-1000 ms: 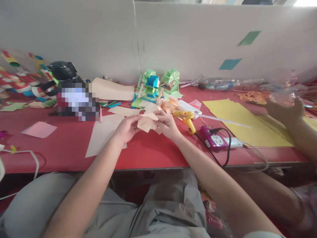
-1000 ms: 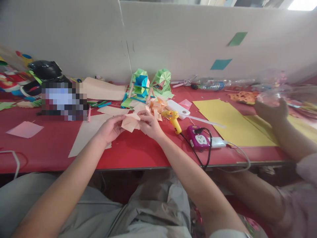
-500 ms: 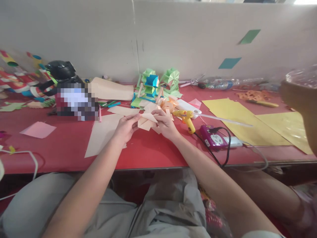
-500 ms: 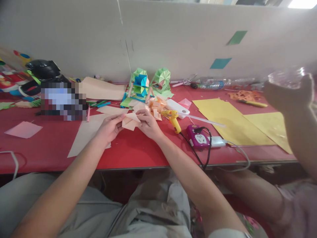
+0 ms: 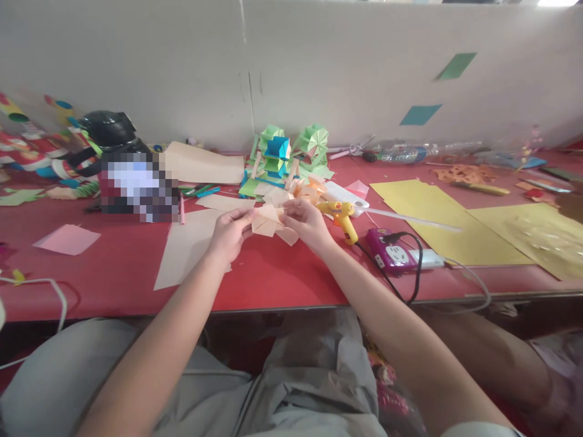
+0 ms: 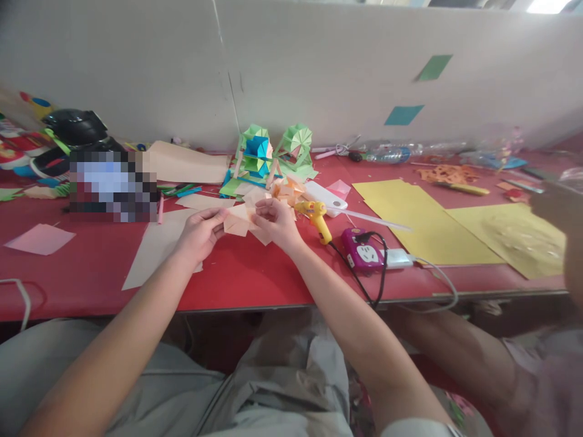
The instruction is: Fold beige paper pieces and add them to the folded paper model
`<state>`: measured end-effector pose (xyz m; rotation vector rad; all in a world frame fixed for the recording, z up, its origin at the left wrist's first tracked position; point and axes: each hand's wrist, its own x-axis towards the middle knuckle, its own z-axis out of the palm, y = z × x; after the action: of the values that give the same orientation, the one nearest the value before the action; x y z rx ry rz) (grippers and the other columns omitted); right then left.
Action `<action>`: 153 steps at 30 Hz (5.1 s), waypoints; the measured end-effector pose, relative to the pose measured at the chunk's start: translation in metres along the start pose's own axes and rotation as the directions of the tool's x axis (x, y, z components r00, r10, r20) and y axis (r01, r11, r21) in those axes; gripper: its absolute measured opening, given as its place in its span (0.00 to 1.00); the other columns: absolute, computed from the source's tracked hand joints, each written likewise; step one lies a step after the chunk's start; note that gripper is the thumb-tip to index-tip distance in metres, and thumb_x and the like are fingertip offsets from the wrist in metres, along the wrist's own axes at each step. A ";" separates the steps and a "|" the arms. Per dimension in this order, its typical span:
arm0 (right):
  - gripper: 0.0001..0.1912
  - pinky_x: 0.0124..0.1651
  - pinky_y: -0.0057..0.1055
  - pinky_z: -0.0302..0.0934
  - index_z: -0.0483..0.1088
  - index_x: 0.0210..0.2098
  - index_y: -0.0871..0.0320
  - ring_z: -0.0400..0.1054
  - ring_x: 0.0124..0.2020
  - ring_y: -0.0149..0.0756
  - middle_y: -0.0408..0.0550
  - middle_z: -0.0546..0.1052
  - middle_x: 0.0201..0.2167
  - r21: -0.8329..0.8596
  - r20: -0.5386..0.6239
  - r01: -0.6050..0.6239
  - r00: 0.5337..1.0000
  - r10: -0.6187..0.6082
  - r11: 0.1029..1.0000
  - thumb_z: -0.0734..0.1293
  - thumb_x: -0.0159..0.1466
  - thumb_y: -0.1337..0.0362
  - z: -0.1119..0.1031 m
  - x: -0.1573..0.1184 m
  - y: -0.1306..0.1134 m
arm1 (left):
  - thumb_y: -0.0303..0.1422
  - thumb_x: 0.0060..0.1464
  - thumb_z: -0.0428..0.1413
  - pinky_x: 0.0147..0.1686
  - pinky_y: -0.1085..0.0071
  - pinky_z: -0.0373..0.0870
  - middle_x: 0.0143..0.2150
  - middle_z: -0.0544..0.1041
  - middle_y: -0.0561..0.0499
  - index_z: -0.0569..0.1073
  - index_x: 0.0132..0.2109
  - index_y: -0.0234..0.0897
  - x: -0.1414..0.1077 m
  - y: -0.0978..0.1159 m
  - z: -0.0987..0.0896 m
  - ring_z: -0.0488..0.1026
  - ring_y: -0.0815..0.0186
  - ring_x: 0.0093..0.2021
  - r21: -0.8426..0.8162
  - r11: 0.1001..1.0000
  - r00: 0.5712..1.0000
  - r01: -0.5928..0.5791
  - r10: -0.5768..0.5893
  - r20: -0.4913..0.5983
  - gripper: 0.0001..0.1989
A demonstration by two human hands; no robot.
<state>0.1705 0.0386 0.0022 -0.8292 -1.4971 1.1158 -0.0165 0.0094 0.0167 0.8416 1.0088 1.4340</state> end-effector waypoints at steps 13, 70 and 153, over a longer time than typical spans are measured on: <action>0.11 0.42 0.35 0.69 0.81 0.39 0.55 0.73 0.38 0.36 0.49 0.80 0.38 -0.051 0.091 0.046 0.995 -0.042 0.998 0.73 0.58 0.58 -0.003 -0.002 -0.006 | 0.38 0.48 0.66 0.42 0.68 0.72 0.37 0.82 0.46 0.81 0.36 0.38 -0.014 0.000 0.014 0.77 0.58 0.41 0.458 0.856 0.965 -0.239 0.160 0.206 0.10; 0.04 0.41 0.35 0.64 0.75 0.33 0.55 0.68 0.34 0.35 0.47 0.75 0.32 -0.518 0.059 0.433 0.878 -0.475 0.738 0.67 0.64 0.65 0.011 -0.010 -0.009 | 0.26 0.41 0.68 0.44 0.66 0.76 0.36 0.81 0.48 0.80 0.36 0.33 -0.015 -0.004 0.019 0.78 0.64 0.38 -0.048 0.989 0.979 0.143 -0.134 0.155 0.12; 0.18 0.25 0.29 0.60 0.72 0.26 0.59 0.67 0.25 0.33 0.46 0.75 0.24 -0.034 0.025 -0.126 0.992 0.127 0.991 0.74 0.53 0.49 0.004 -0.004 -0.007 | 0.35 0.45 0.65 0.41 0.64 0.76 0.37 0.81 0.47 0.79 0.41 0.35 -0.005 0.008 0.004 0.79 0.61 0.37 0.029 1.000 0.995 -0.008 0.005 0.096 0.14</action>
<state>0.1674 0.0319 0.0080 -0.9457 -1.5060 1.2028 -0.0149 0.0048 0.0255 0.9276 0.9569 1.3737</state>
